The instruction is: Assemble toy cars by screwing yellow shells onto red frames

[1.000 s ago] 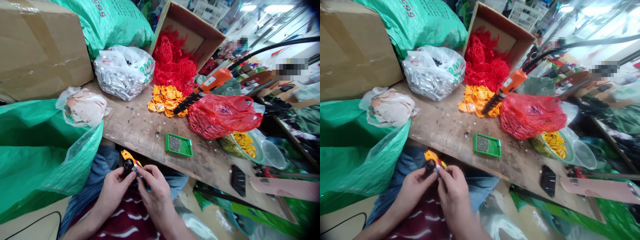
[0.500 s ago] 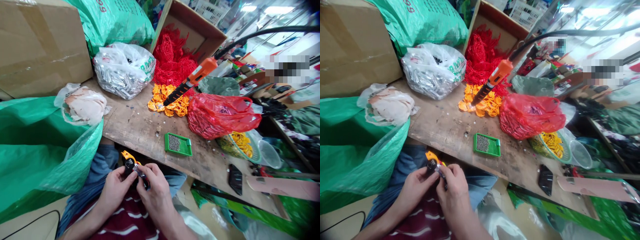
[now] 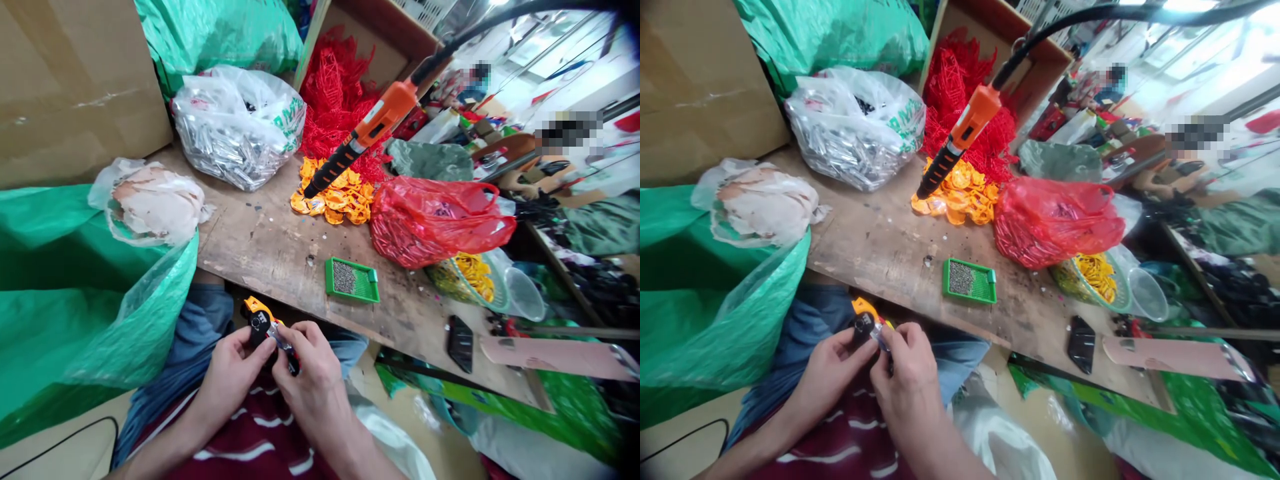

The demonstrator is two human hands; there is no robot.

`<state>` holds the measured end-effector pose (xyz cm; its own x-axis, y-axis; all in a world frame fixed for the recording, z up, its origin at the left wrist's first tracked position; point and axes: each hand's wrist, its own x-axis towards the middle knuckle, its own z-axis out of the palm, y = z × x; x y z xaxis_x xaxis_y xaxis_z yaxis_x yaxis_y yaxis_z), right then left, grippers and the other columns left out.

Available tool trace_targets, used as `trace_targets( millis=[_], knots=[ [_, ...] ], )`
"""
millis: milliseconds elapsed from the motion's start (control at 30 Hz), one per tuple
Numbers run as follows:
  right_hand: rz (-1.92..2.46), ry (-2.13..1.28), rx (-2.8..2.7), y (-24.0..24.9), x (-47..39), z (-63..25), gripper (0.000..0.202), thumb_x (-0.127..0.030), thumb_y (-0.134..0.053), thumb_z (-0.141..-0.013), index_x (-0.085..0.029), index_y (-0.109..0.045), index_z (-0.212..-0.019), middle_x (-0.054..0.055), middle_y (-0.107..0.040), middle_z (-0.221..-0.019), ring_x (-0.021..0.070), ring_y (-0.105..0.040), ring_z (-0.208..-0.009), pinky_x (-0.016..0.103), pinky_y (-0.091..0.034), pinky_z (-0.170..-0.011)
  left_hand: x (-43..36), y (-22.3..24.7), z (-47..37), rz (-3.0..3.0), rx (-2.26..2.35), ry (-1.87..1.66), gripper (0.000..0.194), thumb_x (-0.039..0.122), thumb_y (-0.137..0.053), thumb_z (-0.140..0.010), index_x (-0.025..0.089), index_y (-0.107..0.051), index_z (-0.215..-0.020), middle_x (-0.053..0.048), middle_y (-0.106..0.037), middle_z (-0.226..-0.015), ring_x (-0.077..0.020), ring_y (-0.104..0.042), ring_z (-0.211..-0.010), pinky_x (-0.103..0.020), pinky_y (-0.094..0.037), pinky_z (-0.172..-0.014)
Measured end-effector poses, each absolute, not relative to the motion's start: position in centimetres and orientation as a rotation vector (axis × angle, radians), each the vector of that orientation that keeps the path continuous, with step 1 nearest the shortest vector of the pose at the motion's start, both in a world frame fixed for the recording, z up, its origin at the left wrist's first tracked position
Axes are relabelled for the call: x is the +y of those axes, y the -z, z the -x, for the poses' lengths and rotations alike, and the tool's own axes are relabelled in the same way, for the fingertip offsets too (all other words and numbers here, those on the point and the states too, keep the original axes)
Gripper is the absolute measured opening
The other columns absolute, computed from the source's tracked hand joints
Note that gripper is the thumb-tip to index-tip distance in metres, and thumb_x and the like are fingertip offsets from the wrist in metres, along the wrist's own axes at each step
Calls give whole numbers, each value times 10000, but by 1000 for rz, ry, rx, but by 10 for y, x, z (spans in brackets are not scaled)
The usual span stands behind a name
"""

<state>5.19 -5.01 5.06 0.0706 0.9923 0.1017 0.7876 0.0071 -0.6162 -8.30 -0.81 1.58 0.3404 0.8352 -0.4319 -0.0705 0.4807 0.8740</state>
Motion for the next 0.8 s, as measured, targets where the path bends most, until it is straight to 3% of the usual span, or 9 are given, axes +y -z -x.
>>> trace_targets(
  millis=[333, 533, 800],
  knots=[
    [1841, -470, -1772, -52, -43, -49, 338, -47, -533, -821, -198, -677, -1086, 61, -564, -882, 180, -573, -788, 292, -522, -689, -7, -11, 85, -941, 1097, -683, 301, 403, -664, -825, 149, -741, -967, -48, -782, -892, -240, -687, -846, -296, -526, -745],
    [1843, -502, -1850, -49, -45, -50, 378, -45, -510, -848, -209, -650, -1159, 60, -549, -902, 175, -554, -777, 291, -508, -684, -6, -10, 84, -908, 1079, -670, 316, 395, -663, -828, 147, -732, -1012, -52, -786, -939, -245, -688, -908, -301, -526, -806],
    [1844, -487, -1781, -44, -44, -48, 337, -89, -505, -882, -206, -662, -1157, 66, -539, -891, 182, -549, -786, 300, -507, -683, -3, -14, 84, -949, 1083, -665, 331, 400, -659, -826, 140, -730, -1017, -46, -781, -898, -233, -686, -863, -279, -525, -754]
  ],
)
